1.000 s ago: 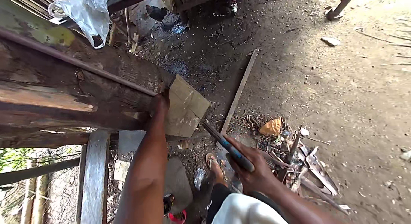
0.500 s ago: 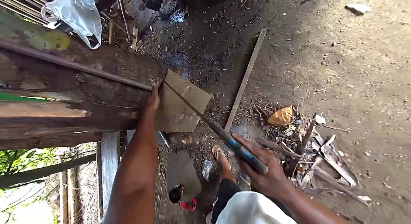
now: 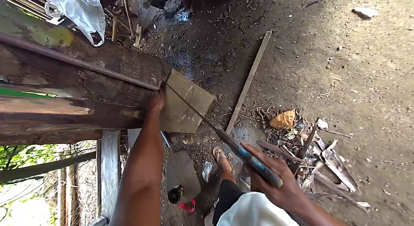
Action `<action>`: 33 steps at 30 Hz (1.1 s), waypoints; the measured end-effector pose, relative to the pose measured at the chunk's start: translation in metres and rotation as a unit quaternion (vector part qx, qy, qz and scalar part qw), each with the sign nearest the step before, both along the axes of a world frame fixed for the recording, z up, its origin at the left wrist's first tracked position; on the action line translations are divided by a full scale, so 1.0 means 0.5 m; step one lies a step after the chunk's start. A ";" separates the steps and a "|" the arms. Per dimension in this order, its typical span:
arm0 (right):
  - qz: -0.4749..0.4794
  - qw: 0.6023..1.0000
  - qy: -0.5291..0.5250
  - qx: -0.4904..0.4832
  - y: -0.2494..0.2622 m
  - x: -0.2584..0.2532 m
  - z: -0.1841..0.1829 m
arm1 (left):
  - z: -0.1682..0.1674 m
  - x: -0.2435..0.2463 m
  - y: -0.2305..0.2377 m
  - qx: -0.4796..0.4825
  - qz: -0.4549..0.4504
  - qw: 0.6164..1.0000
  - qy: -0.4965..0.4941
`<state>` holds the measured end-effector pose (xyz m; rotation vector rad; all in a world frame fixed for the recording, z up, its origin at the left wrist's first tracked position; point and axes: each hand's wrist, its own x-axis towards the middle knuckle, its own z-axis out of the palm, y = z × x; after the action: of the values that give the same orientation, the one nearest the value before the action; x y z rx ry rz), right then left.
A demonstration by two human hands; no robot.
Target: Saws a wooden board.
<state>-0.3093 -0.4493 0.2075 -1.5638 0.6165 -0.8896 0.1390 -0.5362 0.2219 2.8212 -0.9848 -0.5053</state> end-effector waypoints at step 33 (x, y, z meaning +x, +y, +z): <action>0.021 0.997 0.061 0.040 -0.042 -0.056 0.104 | 0.005 -0.011 0.010 -0.032 -0.033 0.998 -0.042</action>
<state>-0.3372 -0.4705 0.2597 -1.5613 0.6962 -0.7328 0.1338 -0.5314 0.2243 2.7814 -1.0915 -0.3568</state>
